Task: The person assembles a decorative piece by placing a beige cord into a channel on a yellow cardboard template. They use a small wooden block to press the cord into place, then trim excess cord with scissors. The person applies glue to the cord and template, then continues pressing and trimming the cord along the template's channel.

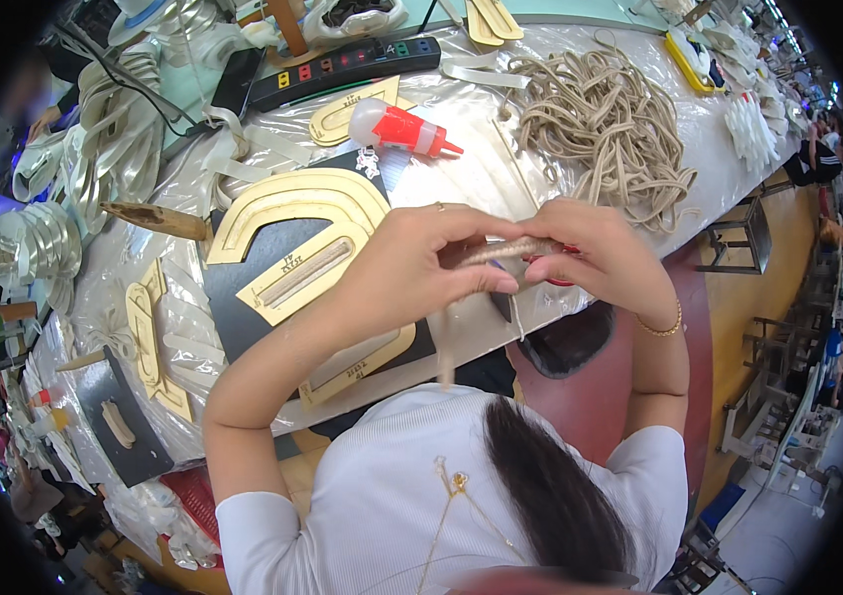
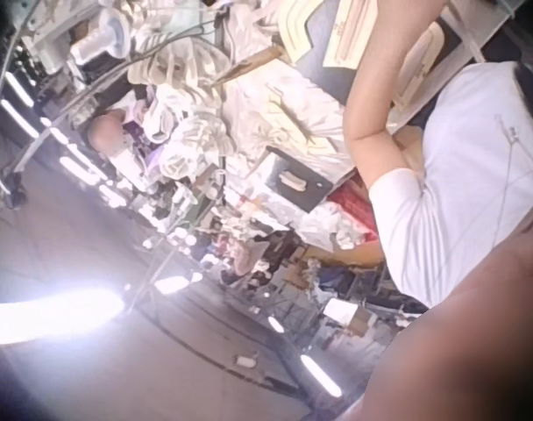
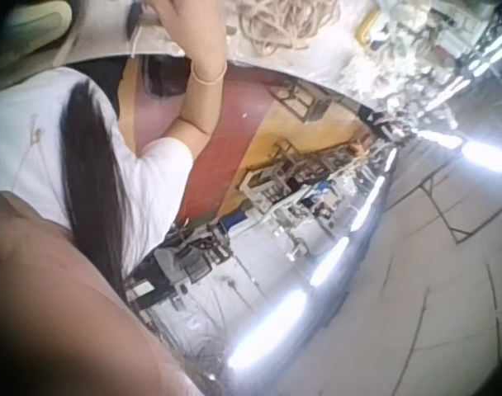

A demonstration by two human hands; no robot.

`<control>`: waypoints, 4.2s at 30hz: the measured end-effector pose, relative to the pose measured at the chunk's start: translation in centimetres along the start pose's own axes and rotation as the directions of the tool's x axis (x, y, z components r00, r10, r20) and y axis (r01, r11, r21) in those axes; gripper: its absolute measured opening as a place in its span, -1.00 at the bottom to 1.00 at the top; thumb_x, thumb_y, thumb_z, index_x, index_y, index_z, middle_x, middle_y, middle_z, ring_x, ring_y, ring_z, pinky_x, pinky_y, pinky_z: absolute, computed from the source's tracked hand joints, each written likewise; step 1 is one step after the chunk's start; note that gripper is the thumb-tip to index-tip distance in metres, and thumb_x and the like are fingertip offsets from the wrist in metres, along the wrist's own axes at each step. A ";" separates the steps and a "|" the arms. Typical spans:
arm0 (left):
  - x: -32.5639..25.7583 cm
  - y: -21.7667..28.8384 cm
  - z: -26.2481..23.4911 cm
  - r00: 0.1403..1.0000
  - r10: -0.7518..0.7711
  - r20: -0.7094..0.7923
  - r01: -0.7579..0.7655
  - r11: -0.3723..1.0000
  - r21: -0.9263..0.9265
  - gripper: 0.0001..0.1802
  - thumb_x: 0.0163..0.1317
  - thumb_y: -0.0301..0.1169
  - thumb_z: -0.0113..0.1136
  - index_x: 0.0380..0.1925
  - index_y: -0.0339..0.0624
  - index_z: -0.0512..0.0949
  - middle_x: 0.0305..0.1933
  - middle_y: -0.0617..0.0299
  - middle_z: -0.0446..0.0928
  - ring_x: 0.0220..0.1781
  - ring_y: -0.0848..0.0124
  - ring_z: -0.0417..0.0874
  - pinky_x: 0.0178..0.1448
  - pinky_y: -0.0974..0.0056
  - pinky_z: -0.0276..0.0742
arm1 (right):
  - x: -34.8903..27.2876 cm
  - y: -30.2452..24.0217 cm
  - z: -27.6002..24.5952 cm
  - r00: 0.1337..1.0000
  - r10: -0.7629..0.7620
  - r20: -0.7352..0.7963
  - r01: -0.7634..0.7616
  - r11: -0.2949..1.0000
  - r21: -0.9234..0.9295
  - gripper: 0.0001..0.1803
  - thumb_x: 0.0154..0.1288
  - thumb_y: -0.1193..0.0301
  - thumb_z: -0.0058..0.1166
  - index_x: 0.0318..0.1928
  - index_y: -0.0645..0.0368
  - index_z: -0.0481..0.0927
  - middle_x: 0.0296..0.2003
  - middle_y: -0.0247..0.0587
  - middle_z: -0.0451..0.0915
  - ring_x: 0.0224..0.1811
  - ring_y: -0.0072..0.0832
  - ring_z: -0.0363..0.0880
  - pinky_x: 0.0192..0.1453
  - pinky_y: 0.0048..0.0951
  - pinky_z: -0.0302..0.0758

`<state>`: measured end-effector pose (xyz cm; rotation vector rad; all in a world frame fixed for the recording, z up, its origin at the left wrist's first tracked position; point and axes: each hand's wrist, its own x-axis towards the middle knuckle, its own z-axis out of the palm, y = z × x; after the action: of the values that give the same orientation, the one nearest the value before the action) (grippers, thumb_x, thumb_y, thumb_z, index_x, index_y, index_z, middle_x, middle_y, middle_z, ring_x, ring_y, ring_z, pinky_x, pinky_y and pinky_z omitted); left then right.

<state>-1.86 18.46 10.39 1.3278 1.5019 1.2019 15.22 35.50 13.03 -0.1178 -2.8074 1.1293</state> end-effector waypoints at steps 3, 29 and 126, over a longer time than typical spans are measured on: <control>-1.2 1.4 0.1 0.995 -0.087 -0.049 0.089 0.995 0.035 -0.65 0.11 -0.42 0.55 -0.08 -0.23 0.74 -0.39 0.33 0.63 -0.49 0.67 0.46 -0.39 0.47 0.38 | 0.0 -0.6 0.3 0.999 -0.034 0.007 0.034 0.996 0.079 -0.79 0.33 0.33 0.26 -0.14 0.19 0.72 -0.40 -0.17 0.61 -0.31 -0.22 0.60 -0.23 -0.28 0.49; -14.2 -3.2 -5.6 0.737 -0.664 -0.128 0.577 0.716 -0.393 -0.81 0.18 -0.55 0.44 -0.21 -0.44 0.75 -0.41 0.09 0.73 -0.45 0.48 0.73 -0.32 0.45 0.66 | 1.0 6.3 -0.7 0.773 0.415 0.480 -0.437 0.897 -0.071 -0.75 0.28 0.34 0.34 -0.18 0.30 0.74 -0.43 -0.20 0.68 -0.41 -0.54 0.57 -0.28 -0.45 0.48; -22.5 -13.9 0.7 0.785 -0.017 -0.619 0.610 0.195 0.768 -0.39 0.30 -0.13 0.29 0.34 0.03 0.50 0.43 0.23 0.40 0.38 0.22 0.41 0.36 -0.08 0.21 | 13.5 -0.8 25.7 0.908 -0.387 0.160 0.385 0.922 0.042 -0.83 0.24 0.47 0.29 -0.14 0.11 0.74 -0.31 -0.28 0.56 -0.33 -0.35 0.66 -0.27 -0.36 0.60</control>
<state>-1.37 -3.78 -4.01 1.2269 3.0439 0.1291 -1.61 18.93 -3.79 0.5355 -2.7814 1.0952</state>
